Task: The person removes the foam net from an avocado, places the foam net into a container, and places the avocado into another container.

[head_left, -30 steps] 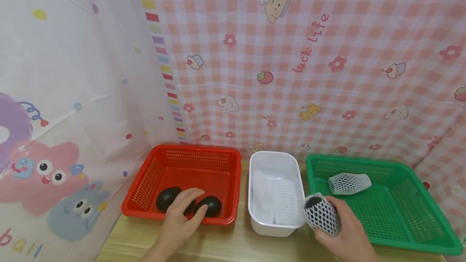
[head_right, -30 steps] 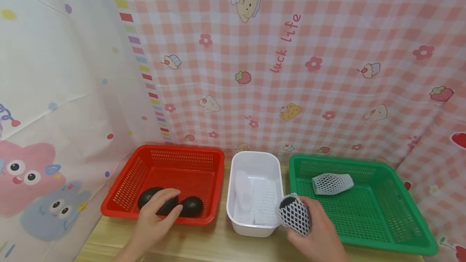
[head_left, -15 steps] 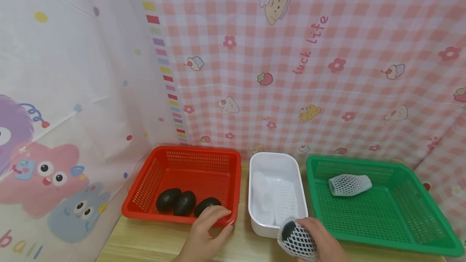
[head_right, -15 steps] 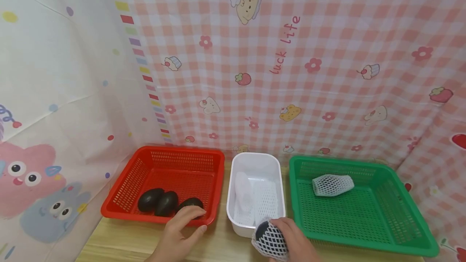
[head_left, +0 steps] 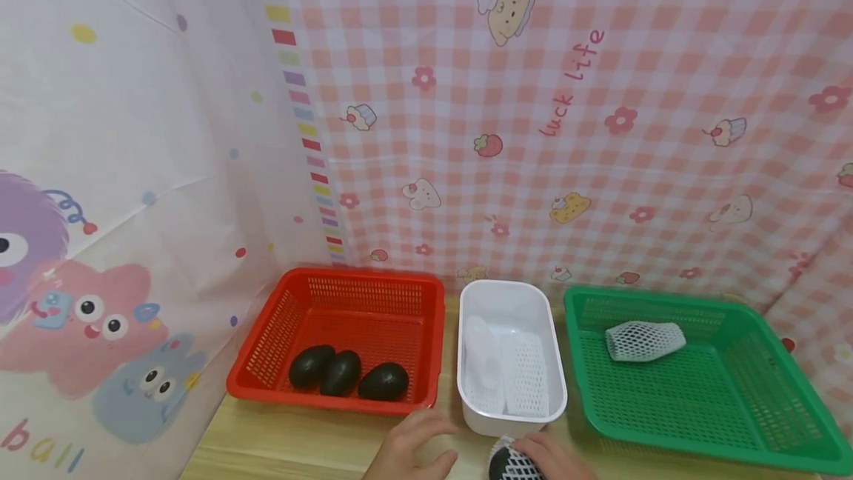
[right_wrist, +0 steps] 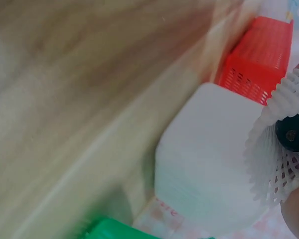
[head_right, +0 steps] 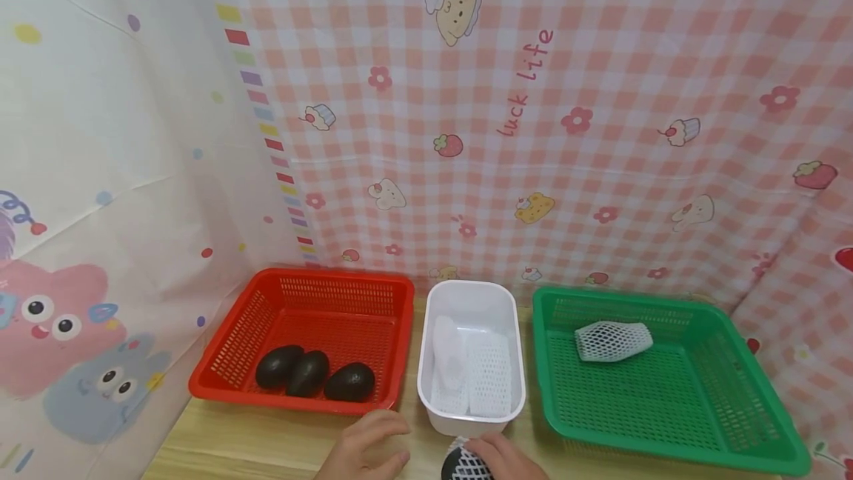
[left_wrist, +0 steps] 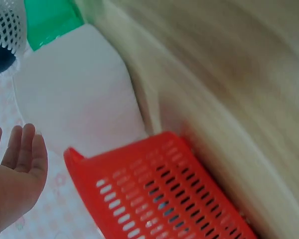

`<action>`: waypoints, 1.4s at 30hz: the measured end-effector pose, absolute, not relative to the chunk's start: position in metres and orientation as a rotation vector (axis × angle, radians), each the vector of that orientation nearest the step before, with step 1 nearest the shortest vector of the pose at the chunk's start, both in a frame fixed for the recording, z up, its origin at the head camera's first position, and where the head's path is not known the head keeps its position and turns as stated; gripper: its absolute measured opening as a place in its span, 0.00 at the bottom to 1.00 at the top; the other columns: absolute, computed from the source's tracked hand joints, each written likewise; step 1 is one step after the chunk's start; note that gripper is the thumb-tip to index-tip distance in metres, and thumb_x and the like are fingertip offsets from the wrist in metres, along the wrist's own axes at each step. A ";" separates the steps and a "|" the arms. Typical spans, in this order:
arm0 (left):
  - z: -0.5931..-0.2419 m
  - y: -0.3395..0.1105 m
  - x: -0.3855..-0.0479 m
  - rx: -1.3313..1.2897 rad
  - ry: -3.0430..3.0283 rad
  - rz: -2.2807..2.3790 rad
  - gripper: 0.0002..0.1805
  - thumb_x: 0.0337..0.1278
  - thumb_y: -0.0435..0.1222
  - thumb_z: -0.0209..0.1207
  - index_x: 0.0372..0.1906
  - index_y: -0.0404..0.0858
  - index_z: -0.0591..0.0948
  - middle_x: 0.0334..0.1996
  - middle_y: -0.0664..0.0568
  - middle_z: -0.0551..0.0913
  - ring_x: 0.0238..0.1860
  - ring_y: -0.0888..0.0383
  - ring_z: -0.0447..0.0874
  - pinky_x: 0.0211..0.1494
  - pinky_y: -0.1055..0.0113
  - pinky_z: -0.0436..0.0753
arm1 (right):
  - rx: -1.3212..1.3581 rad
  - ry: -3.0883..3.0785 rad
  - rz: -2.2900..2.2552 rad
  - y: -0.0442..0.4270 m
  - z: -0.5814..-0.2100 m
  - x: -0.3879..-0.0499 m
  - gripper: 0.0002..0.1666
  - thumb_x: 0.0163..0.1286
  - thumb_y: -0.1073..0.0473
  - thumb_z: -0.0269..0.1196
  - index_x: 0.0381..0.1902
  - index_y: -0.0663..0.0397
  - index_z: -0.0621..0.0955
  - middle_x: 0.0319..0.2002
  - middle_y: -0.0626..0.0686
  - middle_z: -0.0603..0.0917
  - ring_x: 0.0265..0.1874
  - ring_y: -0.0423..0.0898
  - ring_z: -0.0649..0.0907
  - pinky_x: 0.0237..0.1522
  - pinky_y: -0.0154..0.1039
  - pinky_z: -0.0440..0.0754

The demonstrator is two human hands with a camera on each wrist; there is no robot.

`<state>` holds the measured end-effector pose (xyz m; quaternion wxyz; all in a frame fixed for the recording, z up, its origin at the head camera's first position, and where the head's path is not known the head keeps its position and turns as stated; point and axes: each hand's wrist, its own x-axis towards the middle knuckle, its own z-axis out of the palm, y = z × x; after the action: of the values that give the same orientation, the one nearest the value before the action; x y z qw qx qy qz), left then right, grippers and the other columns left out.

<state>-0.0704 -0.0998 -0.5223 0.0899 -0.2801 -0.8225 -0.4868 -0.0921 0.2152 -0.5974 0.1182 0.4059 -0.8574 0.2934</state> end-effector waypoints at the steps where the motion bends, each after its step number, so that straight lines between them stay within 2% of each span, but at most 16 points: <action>1: -0.522 -0.099 -0.069 -0.821 -2.499 -1.472 0.17 0.61 0.35 0.72 0.54 0.49 0.87 0.53 0.55 0.85 0.55 0.57 0.83 0.60 0.59 0.83 | 1.181 -2.497 0.856 0.212 -0.598 -0.090 0.34 0.61 0.41 0.76 0.59 0.48 0.79 0.48 0.51 0.81 0.44 0.41 0.81 0.39 0.35 0.81; 7: -0.543 -0.095 -0.075 -1.008 -2.681 -1.502 0.16 0.68 0.40 0.67 0.58 0.42 0.84 0.53 0.54 0.84 0.53 0.61 0.81 0.54 0.64 0.83 | 1.164 -2.455 0.943 0.191 -0.580 -0.073 0.31 0.64 0.41 0.76 0.57 0.50 0.80 0.46 0.49 0.81 0.42 0.34 0.81 0.37 0.29 0.81; 11: -0.591 -0.093 -0.090 -1.158 -2.726 -1.485 0.20 0.70 0.46 0.65 0.61 0.43 0.83 0.54 0.58 0.83 0.52 0.65 0.79 0.53 0.67 0.82 | 1.178 -2.489 0.873 0.183 -0.572 -0.069 0.29 0.67 0.41 0.73 0.54 0.55 0.81 0.46 0.50 0.81 0.42 0.34 0.80 0.39 0.28 0.80; 16: -0.644 -0.090 -0.106 -1.203 -2.863 -1.359 0.21 0.68 0.49 0.65 0.61 0.47 0.83 0.53 0.64 0.82 0.52 0.70 0.78 0.54 0.69 0.80 | 1.188 -2.597 0.865 0.180 -0.576 -0.070 0.28 0.70 0.39 0.70 0.54 0.55 0.82 0.47 0.49 0.81 0.44 0.34 0.80 0.39 0.31 0.82; 20: -0.644 -0.087 -0.107 -1.182 -2.964 -1.380 0.20 0.68 0.48 0.65 0.59 0.45 0.84 0.50 0.66 0.82 0.50 0.71 0.77 0.57 0.69 0.79 | 1.190 -2.664 0.881 0.179 -0.581 -0.072 0.29 0.70 0.37 0.69 0.55 0.54 0.82 0.47 0.49 0.81 0.44 0.35 0.80 0.39 0.33 0.82; 27: -0.609 -0.080 -0.097 -1.243 -2.889 -1.349 0.17 0.68 0.43 0.65 0.56 0.38 0.85 0.47 0.60 0.84 0.49 0.70 0.77 0.55 0.71 0.78 | 1.199 -2.667 0.875 0.179 -0.593 -0.074 0.31 0.70 0.37 0.69 0.57 0.55 0.81 0.47 0.51 0.82 0.44 0.36 0.80 0.40 0.34 0.83; 32: -0.595 -0.079 -0.095 -1.245 -2.909 -1.420 0.18 0.68 0.42 0.65 0.57 0.37 0.85 0.48 0.57 0.84 0.49 0.70 0.78 0.56 0.70 0.79 | 1.154 -2.884 1.055 0.185 -0.606 -0.086 0.35 0.69 0.39 0.70 0.60 0.60 0.78 0.50 0.57 0.84 0.49 0.40 0.82 0.47 0.39 0.83; 36: -0.608 -0.078 -0.097 -1.340 -2.851 -1.314 0.18 0.70 0.39 0.63 0.58 0.34 0.84 0.50 0.52 0.85 0.51 0.67 0.79 0.56 0.70 0.79 | 1.105 -3.061 1.236 0.199 -0.631 -0.103 0.37 0.67 0.46 0.72 0.62 0.69 0.76 0.53 0.62 0.83 0.54 0.45 0.81 0.55 0.44 0.82; 39: -0.623 -0.077 -0.100 -1.355 -2.828 -1.282 0.18 0.71 0.39 0.63 0.59 0.35 0.83 0.51 0.53 0.85 0.51 0.68 0.79 0.57 0.71 0.78 | 1.047 -3.127 1.290 0.210 -0.644 -0.108 0.37 0.66 0.49 0.72 0.62 0.71 0.77 0.54 0.63 0.83 0.55 0.44 0.81 0.58 0.44 0.80; 42: -0.629 -0.076 -0.100 -1.337 -2.829 -1.322 0.19 0.71 0.41 0.63 0.60 0.36 0.83 0.51 0.55 0.85 0.52 0.69 0.78 0.57 0.71 0.78 | 0.909 -3.149 1.257 0.217 -0.641 -0.097 0.34 0.66 0.45 0.73 0.61 0.61 0.79 0.51 0.53 0.85 0.48 0.35 0.80 0.50 0.38 0.81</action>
<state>-0.0999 -0.0761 -0.6289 -0.1274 -0.3905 -0.8261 -0.3859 -0.0970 0.2169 -0.6410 -0.1834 0.2545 -0.8819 0.3519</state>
